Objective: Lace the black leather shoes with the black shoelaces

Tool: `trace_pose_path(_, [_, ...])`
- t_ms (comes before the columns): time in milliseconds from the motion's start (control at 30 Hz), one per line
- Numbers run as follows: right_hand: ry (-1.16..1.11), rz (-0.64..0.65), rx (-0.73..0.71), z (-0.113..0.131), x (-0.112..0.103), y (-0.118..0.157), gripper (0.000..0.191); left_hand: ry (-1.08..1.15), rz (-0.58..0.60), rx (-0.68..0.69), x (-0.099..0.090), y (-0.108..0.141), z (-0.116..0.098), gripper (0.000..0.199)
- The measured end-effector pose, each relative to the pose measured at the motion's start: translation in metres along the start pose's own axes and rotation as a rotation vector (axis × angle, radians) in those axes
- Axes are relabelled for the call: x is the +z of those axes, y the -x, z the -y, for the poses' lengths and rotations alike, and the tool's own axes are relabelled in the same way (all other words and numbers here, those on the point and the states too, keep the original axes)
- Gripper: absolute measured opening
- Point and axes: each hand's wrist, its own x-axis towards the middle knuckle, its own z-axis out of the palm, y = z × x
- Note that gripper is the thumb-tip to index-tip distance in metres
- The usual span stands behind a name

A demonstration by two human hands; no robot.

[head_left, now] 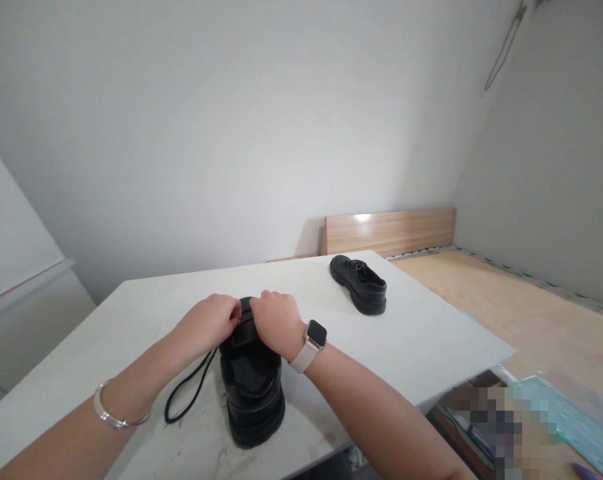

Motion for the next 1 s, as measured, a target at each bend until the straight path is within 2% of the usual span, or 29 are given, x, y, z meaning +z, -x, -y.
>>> trace_pose_path(100, [-0.131,-0.145,0.000,-0.004,0.002,0.000,0.016,0.071,-0.130,0.032,-0.008,0.010,-0.009,0.020])
trace_pose_path(167, [-0.412,-0.280,0.011,-0.007,0.006,-0.001,0.011,0.262,-0.236,0.054,-0.014,0.015,-0.011,0.023])
trace_pose_path(233, [-0.816,-0.367,0.009,-0.008,0.010,-0.004,0.007,0.529,-0.313,0.065,-0.019,0.019,-0.011,0.024])
trace_pose_path(333, [-1.327,-0.341,0.004,-0.007,0.017,-0.008,0.009,0.843,-0.321,0.062,-0.021,0.021,-0.006,0.030])
trace_pose_path(433, [-1.560,-0.277,0.018,-0.005,0.022,-0.010,0.014,1.002,-0.281,0.034,-0.021,0.022,-0.002,0.038])
trace_pose_path(600, [-1.696,-0.185,0.017,-0.005,0.024,-0.010,0.029,1.082,-0.226,0.006,-0.022,0.027,0.001,0.040])
trace_pose_path(700, [-1.674,-0.188,0.004,-0.006,0.022,-0.008,0.031,0.983,-0.262,0.002,-0.016,0.024,0.012,0.039])
trace_pose_path(800, [-1.565,-0.247,-0.011,-0.007,0.017,-0.003,0.027,0.773,-0.331,-0.088,0.002,0.014,0.038,0.045])
trace_pose_path(867, [-1.498,-0.291,-0.015,-0.007,0.015,0.001,0.022,0.698,-0.331,-0.152,0.020,0.008,0.059,0.053])
trace_pose_path(1000, [-1.442,-0.315,-0.014,-0.005,0.013,0.006,0.018,0.649,-0.161,-0.170,0.048,0.007,0.081,0.053])
